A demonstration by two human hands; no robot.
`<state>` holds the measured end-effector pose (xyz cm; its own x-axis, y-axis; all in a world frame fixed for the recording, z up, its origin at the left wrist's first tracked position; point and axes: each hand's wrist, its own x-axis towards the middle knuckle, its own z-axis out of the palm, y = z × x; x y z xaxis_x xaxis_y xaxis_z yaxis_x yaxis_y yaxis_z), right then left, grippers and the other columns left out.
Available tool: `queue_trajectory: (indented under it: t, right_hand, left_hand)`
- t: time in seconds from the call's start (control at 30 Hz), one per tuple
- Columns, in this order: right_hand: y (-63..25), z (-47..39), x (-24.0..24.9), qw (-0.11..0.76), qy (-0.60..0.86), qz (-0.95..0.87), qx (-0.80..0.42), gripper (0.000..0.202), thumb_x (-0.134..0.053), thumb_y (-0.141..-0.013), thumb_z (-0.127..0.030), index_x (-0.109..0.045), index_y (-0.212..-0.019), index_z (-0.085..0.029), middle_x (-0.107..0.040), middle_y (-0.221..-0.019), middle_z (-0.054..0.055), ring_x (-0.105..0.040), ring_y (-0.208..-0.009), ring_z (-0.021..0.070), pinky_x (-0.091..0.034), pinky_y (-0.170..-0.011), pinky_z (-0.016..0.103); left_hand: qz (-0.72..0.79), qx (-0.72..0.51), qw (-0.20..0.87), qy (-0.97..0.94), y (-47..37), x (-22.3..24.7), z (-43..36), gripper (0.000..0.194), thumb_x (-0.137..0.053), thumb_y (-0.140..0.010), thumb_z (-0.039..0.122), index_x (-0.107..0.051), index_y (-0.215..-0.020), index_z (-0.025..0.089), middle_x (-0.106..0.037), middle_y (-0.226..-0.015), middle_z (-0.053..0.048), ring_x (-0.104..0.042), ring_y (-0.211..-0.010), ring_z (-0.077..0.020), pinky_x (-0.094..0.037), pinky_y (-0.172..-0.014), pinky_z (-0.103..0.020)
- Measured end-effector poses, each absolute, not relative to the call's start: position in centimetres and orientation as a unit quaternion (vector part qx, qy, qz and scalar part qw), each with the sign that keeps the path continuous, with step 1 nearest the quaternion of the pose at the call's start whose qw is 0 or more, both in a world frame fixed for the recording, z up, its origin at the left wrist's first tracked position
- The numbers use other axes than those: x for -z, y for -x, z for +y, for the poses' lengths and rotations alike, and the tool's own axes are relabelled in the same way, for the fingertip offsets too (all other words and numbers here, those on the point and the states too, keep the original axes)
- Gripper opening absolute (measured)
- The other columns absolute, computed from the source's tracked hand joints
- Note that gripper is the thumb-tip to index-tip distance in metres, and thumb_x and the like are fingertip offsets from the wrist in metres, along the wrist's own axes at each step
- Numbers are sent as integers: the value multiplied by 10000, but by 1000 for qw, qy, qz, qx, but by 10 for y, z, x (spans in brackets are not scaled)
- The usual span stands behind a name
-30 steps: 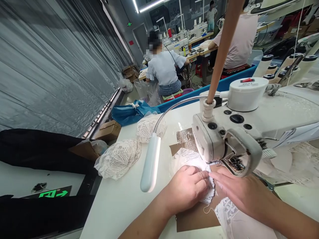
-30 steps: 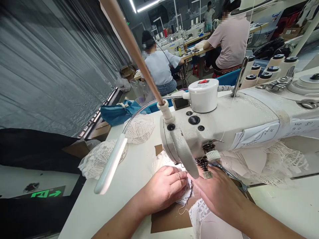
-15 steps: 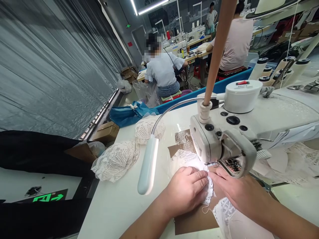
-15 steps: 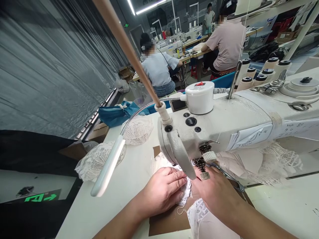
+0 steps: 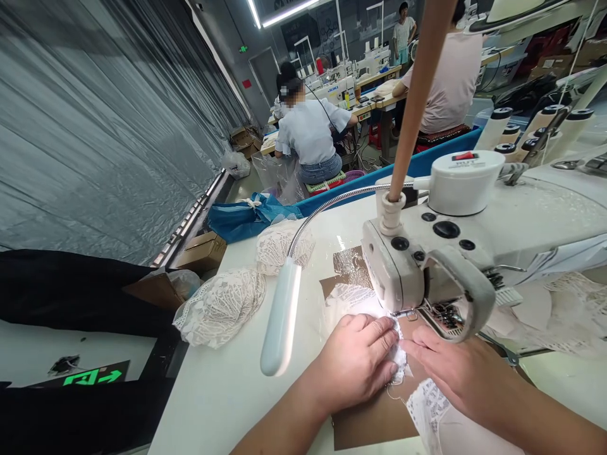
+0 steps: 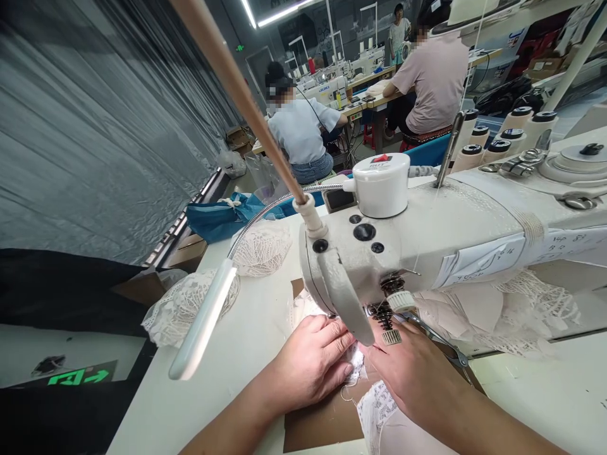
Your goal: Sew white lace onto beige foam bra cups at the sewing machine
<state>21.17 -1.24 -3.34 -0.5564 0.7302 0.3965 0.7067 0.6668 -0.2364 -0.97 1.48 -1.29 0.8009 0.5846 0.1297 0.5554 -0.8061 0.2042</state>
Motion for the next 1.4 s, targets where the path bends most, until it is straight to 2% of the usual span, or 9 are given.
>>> queue_trajectory:
  t: [0.13,0.23,0.43,0.57,0.67,0.87,1.07,1.23,1.4]
  right_hand:
    - [-212,-13,37,230,410,-881,-42,418,-393,-814,-42,-690,-1014,-258,-656,-867,54,-571,-694,179,-424,-782,339]
    - [-212,-14,37,231,408,-882,-41,426,-372,-829,-40,-690,-1018,-252,-646,-836,49,-563,-673,173,-421,-799,349]
    - [-209,-13,37,234,416,-878,-19,423,-403,-803,-37,-701,-1017,-250,-682,-935,74,-618,-878,236,-447,-743,351]
    - [-206,-10,36,218,426,-878,23,438,-420,-738,-2,-708,-982,-224,-698,-972,82,-643,-877,250,-466,-668,338]
    - [-203,-7,31,212,430,-875,63,499,-414,-712,31,-693,-1050,-208,-710,-991,76,-654,-893,237,-494,-691,326]
    - [-199,-2,26,193,436,-867,146,468,-400,-770,26,-698,-1068,-177,-716,-1015,96,-654,-867,230,-509,-743,342]
    - [-207,-2,36,197,440,-872,88,443,-400,-797,5,-695,-1082,-163,-724,-952,101,-665,-875,234,-528,-721,343]
    - [-207,-7,35,196,430,-880,37,544,-382,-751,16,-651,-1163,-215,-695,-1072,88,-661,-911,229,-523,-671,327]
    - [-205,-9,37,181,443,-878,23,536,-405,-704,22,-676,-1070,-260,-684,-979,76,-653,-909,229,-522,-711,327]
  left_hand:
    - [294,-94,77,-948,11,11,15,384,-428,-961,356,-557,-1252,142,-628,-1228,-112,-564,-940,-244,-431,-733,-365]
    - [299,-89,83,-946,11,9,16,386,-429,-958,356,-549,-1258,145,-619,-1249,-104,-560,-937,-244,-428,-734,-363]
    - [308,-82,87,-944,11,9,18,414,-426,-955,355,-522,-1298,143,-594,-1291,-107,-551,-928,-248,-433,-747,-374]
    - [327,-78,89,-938,10,8,20,409,-445,-945,356,-531,-1287,148,-613,-1250,-112,-545,-900,-245,-447,-759,-380]
    - [342,-80,93,-932,9,8,21,376,-463,-932,347,-559,-1240,154,-618,-1229,-112,-547,-911,-253,-456,-776,-385]
    - [365,-97,84,-922,5,9,20,378,-468,-929,334,-549,-1250,151,-600,-1251,-110,-539,-1031,-284,-467,-852,-427]
    - [398,-98,40,-911,3,12,17,404,-494,-915,350,-554,-1255,139,-599,-1255,-138,-547,-967,-297,-491,-759,-433]
    - [395,-117,38,-910,6,11,16,390,-505,-915,341,-551,-1243,136,-607,-1214,-150,-550,-940,-286,-490,-748,-414]
    - [337,-120,45,-933,8,10,15,284,-424,-960,208,-568,-1197,148,-618,-1199,-127,-551,-896,-231,-472,-755,-368]
